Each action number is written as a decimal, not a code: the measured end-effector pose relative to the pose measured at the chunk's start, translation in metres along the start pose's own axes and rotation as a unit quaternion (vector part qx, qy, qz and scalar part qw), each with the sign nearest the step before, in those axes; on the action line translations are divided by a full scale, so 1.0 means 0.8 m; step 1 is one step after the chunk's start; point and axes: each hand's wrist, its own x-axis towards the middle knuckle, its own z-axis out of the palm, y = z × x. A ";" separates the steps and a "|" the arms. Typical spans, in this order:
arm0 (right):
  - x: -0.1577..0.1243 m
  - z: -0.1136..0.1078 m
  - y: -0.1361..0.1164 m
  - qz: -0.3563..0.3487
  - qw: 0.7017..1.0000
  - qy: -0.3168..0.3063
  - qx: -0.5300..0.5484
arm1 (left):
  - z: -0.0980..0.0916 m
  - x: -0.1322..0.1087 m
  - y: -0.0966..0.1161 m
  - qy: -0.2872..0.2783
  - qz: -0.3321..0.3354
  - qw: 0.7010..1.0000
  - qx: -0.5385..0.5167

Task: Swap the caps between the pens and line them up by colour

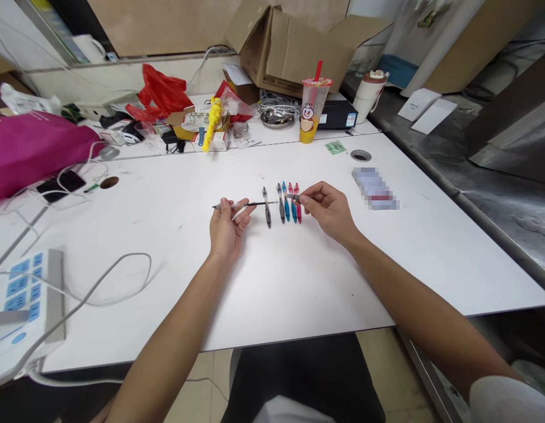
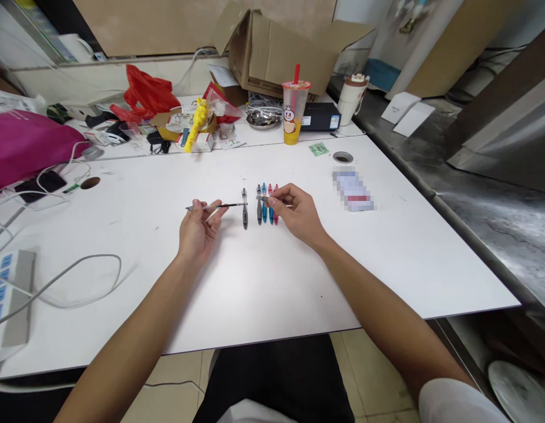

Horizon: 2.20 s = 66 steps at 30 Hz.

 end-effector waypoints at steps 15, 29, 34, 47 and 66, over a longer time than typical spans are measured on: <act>-0.012 0.017 0.007 0.056 0.991 -0.059 -0.104 | 0.006 -0.010 -0.010 -0.090 0.014 0.994 0.057; -0.006 0.008 0.009 0.004 0.997 -0.003 -0.080 | 0.006 -0.007 -0.003 -0.075 0.031 0.995 0.065; -0.004 0.002 0.005 -0.006 0.996 0.003 -0.091 | 0.004 -0.006 0.002 -0.055 0.024 0.996 0.061; -0.003 0.001 0.008 -0.024 0.994 -0.018 -0.109 | 0.007 -0.008 -0.001 -0.058 0.012 0.997 0.058; -0.006 0.001 0.010 0.019 0.990 -0.065 -0.124 | 0.002 -0.005 -0.008 -0.079 0.006 0.996 0.045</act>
